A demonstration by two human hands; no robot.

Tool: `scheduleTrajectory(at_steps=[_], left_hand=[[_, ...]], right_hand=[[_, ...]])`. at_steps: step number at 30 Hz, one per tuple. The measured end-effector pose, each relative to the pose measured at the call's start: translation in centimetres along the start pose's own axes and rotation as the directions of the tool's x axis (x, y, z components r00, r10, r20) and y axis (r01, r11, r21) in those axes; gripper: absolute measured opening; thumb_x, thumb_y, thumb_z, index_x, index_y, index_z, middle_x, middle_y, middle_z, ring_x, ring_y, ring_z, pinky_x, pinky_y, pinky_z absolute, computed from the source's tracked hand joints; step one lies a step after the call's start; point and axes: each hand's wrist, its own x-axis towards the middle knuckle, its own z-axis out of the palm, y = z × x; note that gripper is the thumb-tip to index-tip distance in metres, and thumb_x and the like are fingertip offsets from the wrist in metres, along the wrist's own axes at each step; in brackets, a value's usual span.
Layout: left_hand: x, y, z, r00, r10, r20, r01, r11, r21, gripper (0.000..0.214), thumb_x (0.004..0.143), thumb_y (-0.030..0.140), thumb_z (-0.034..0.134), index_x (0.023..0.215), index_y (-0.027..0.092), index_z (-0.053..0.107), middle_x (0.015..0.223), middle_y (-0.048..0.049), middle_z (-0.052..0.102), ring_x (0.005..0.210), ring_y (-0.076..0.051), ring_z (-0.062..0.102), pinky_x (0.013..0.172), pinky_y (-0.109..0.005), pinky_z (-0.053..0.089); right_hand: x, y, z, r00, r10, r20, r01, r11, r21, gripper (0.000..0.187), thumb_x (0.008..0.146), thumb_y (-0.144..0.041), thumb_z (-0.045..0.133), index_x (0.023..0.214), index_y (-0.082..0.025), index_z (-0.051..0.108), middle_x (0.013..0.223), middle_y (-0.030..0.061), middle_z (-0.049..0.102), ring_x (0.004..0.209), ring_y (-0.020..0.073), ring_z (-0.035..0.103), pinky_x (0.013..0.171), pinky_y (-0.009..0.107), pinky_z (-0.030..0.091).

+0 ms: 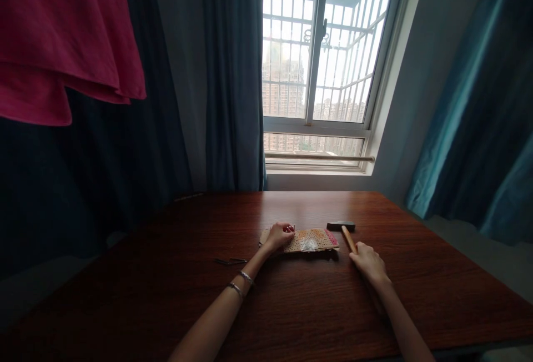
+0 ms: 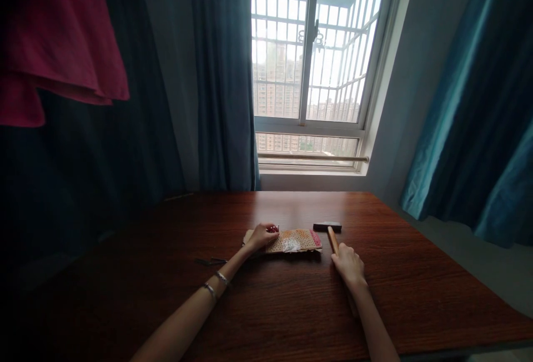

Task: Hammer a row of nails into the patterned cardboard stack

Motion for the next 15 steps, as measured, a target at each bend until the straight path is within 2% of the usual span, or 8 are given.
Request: scheduleTrajectory(at_steps=[5,10,12,13,15], left_hand=[[-0.1,0.4,-0.1,1.000,-0.018,0.000,0.018,1.000,-0.011,0.025,0.064,0.033,0.055,0.074,0.015,0.069,0.069,-0.0018,0.066,0.066,-0.014,0.057,0.061,-0.020,0.040],[-0.1,0.5,-0.2,1.000,-0.027,0.002,0.027,1.000,0.005,0.025,0.065,0.034,0.055,0.074,0.015,0.068,0.068,-0.0022,0.066,0.064,-0.014,0.056,0.060,-0.020,0.039],[-0.1,0.4,-0.1,1.000,-0.021,-0.002,0.021,1.000,0.018,0.025,0.065,0.034,0.055,0.074,0.014,0.068,0.068,-0.0024,0.066,0.064,-0.014,0.056,0.060,-0.021,0.039],[-0.1,0.3,-0.1,1.000,-0.015,-0.004,0.015,1.000,0.020,0.025,0.065,0.034,0.055,0.074,0.014,0.068,0.068,-0.0025,0.065,0.064,-0.014,0.056,0.060,-0.021,0.039],[-0.1,0.2,0.0,1.000,-0.003,-0.003,0.003,1.000,0.014,0.024,0.065,0.033,0.055,0.073,0.014,0.068,0.068,-0.0023,0.065,0.065,-0.014,0.056,0.060,-0.020,0.038]], right_hand=[[0.3,0.1,0.6,0.997,-0.019,-0.072,0.023,0.998,0.059,0.029,0.081,-0.034,0.042,0.097,-0.017,0.058,0.096,0.0164,0.064,0.096,0.0276,0.061,0.074,0.033,0.043],[1.2,-0.5,-0.4,0.993,0.003,-0.118,0.039,0.936,0.350,0.026,0.075,-0.034,0.048,0.087,-0.015,0.062,0.086,0.0138,0.066,0.088,0.0272,0.062,0.070,0.031,0.044],[1.0,-1.4,-1.5,0.990,0.015,-0.142,0.065,0.839,0.540,0.025,0.070,-0.032,0.054,0.086,-0.015,0.062,0.081,0.0111,0.066,0.081,0.0246,0.063,0.065,0.029,0.045],[0.7,-2.0,-2.1,0.990,0.023,-0.137,0.072,0.755,0.652,0.027,0.068,-0.030,0.056,0.090,-0.015,0.061,0.078,0.0094,0.065,0.075,0.0222,0.063,0.060,0.027,0.045],[0.0,-3.4,-3.4,0.999,-0.015,-0.041,0.042,0.531,0.846,0.038,0.065,-0.029,0.061,0.100,-0.015,0.056,0.070,0.0042,0.061,0.056,0.0158,0.058,0.046,0.024,0.042]])
